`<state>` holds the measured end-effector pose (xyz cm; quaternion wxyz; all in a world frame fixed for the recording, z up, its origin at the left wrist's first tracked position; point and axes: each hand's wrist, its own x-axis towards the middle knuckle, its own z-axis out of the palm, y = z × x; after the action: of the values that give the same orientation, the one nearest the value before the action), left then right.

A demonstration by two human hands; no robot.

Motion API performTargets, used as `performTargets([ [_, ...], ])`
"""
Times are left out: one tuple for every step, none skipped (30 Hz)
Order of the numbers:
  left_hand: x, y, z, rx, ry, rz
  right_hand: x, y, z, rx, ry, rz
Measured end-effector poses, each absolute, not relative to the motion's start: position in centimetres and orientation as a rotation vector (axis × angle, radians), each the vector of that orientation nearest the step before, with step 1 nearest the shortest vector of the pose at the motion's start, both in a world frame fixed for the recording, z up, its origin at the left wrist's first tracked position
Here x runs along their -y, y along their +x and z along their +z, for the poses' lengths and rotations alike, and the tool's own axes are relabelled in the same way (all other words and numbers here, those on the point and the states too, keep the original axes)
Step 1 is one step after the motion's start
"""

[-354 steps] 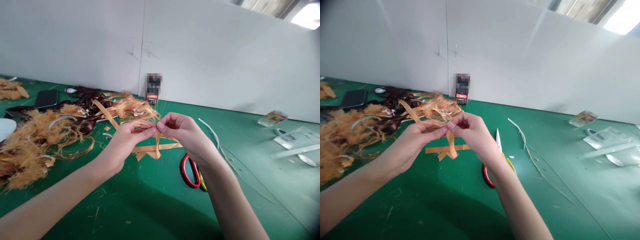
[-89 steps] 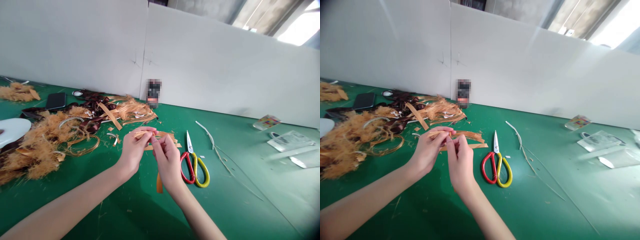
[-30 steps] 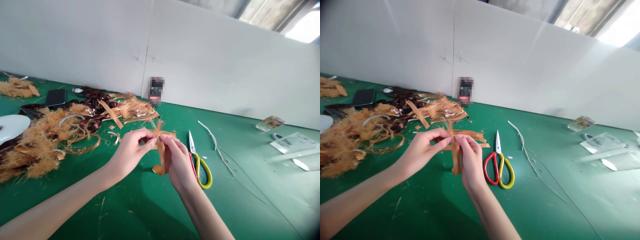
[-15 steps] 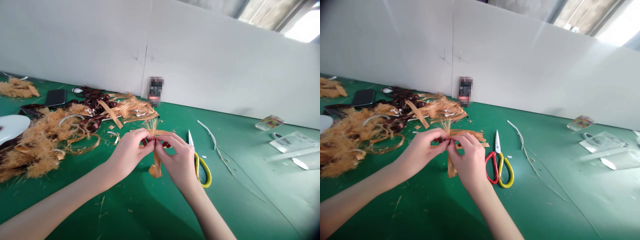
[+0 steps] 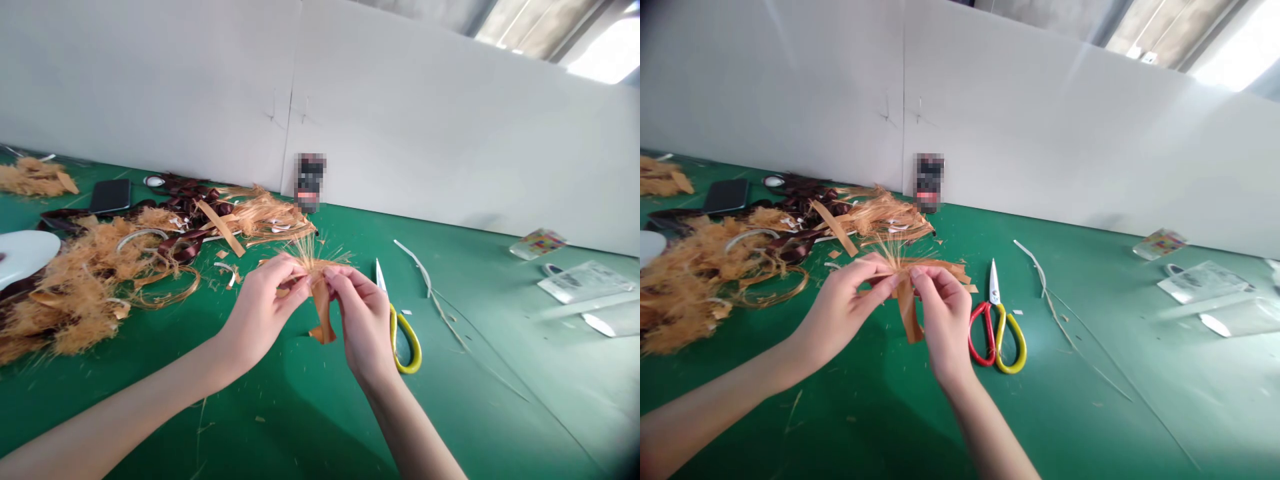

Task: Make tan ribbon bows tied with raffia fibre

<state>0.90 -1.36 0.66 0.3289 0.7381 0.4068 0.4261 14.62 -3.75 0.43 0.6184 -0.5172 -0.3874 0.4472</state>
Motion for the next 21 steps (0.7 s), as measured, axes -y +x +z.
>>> performTargets([
  [1.3, 0.9, 0.6, -1.078, 1.874, 1.117, 3.8, 14.7, 0.5, 0.928, -1.191, 1.032],
  [1.1, 0.9, 0.5, -1.100, 1.816, 1.113, 3.9, 14.7, 0.6, 0.967, -1.198, 1.037],
  [1.0, 0.9, 0.4, -1.118, 1.758, 1.106, 4.0, 14.7, 0.7, 1.003, -1.214, 1.050],
  [0.9, 0.9, 0.4, -1.127, 1.699, 1.095, 4.0, 14.7, 0.8, 1.042, -1.234, 1.063],
  [0.9, 0.9, 0.3, -1.123, 1.639, 1.085, 4.1, 14.7, 0.8, 1.087, -1.257, 1.069],
  [0.8, 1.0, 0.3, -1.104, 1.581, 1.074, 4.2, 14.6, 0.8, 1.137, -1.279, 1.068],
  [0.7, 1.1, 0.3, -1.079, 1.519, 1.078, 4.2, 14.5, 0.7, 1.186, -1.299, 1.063],
  [0.7, 1.2, 0.3, -1.055, 1.453, 1.093, 4.3, 14.4, 0.5, 1.227, -1.313, 1.061],
  [0.7, 1.3, 0.3, -1.030, 1.387, 1.118, 4.3, 14.2, 0.4, 1.254, -1.316, 1.066],
  [0.6, 1.5, 0.3, -1.004, 1.326, 1.147, 4.4, 14.0, 0.2, 1.258, -1.310, 1.078],
  [0.6, 1.6, 0.3, -0.975, 1.271, 1.177, 4.5, 13.8, 0.0, 1.242, -1.296, 1.098],
  [0.5, 1.8, 0.2, -0.947, 1.225, 1.203, 4.6, 13.6, -0.2, 1.220, -1.282, 1.112],
  [0.5, 1.9, 0.2, -0.924, 1.192, 1.226, 4.7, 13.4, -0.4, 1.206, -1.272, 1.120],
  [0.5, 2.0, 0.1, -0.913, 1.174, 1.245, 4.7, 13.2, -0.5, 1.201, -1.269, 1.119],
  [0.5, 2.1, 0.0, -0.918, 1.168, 1.269, 4.8, 13.1, -0.7, 1.207, -1.275, 1.109],
  [0.5, 2.2, -0.1, -0.932, 1.175, 1.294, 4.8, 12.9, -0.8, 1.220, -1.283, 1.095],
  [0.5, 2.3, -0.2, -0.951, 1.194, 1.317, 4.8, 12.8, -0.9, 1.234, -1.293, 1.081],
  [0.5, 2.3, -0.4, -0.968, 1.224, 1.334, 4.8, 12.8, -1.0, 1.241, -1.300, 1.069],
  [0.5, 2.3, -0.5, -0.979, 1.263, 1.343, 4.7, 12.7, -1.1, 1.241, -1.302, 1.066],
  [0.5, 2.3, -0.7, -0.982, 1.304, 1.350, 4.7, 12.7, -1.1, 1.234, -1.300, 1.068],
  [0.4, 2.3, -0.8, -0.981, 1.339, 1.353, 4.6, 12.7, -1.1, 1.229, -1.297, 1.075],
])
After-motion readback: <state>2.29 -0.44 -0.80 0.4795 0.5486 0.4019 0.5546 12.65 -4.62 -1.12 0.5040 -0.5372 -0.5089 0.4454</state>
